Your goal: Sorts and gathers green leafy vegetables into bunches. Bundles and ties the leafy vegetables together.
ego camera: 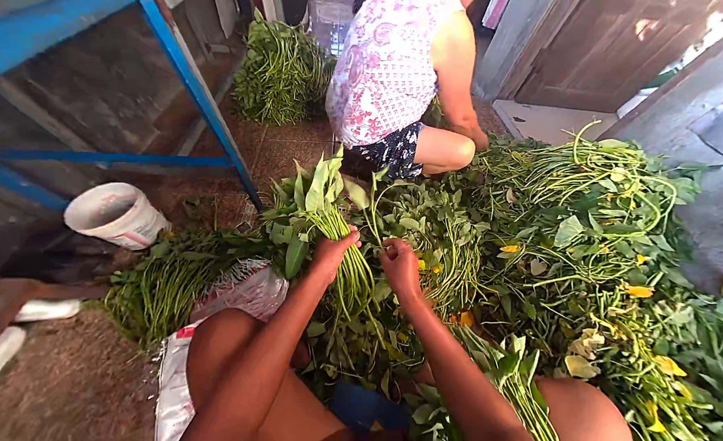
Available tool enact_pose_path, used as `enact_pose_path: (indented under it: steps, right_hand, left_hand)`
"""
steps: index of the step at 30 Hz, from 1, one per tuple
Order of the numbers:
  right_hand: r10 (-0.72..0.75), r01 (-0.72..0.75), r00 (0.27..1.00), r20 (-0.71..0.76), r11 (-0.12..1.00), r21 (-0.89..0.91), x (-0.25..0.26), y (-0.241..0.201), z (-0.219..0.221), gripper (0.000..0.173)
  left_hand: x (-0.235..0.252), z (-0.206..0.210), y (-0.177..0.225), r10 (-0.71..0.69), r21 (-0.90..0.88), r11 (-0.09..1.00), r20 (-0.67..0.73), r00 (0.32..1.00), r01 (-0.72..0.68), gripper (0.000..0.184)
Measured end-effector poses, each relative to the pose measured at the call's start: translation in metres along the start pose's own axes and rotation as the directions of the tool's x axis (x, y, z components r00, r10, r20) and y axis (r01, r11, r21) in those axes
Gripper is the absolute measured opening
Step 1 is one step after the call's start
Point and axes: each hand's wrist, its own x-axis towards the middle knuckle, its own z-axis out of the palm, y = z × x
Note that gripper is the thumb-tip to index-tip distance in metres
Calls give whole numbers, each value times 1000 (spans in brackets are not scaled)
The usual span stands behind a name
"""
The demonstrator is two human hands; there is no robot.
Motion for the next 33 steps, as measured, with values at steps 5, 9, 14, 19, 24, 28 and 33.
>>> enact_pose_path:
  steps: [5, 9, 14, 19, 24, 28, 33]
  right_hand:
    - [-201, 203, 979, 23, 975, -89, -39, -19, 21, 25]
    - [-298, 303, 953, 61, 947, -103, -46, -22, 19, 26]
    - [-186, 170, 913, 363, 982, 76, -38, -35, 5, 34]
    - [-112, 27, 843, 525, 986, 166, -36, -39, -3, 30]
    - [-122, 195, 813, 569, 978, -69, -68, -24, -29, 40]
    - [-31, 231, 789, 614, 941, -248, -78, -15, -32, 40]
    - [103, 134, 795, 598, 932, -337, -73, -3, -29, 42]
  left_hand:
    - [1, -20, -2, -103, 76, 992, 23, 994, 101, 25]
    - [-3, -32, -3, -188, -4, 982, 41, 981, 188, 27]
    - [-6, -44, 2, -176, -79, 978, 169, 970, 191, 27]
    - [-14, -46, 15, -107, -186, 974, 117, 987, 127, 25]
    - [7, -75, 29, -5, -264, 963, -233, 973, -58, 36]
    - [12, -83, 23, 57, -193, 975, -270, 961, -112, 38]
    - [1, -78, 27, 73, -191, 974, -251, 965, -123, 32]
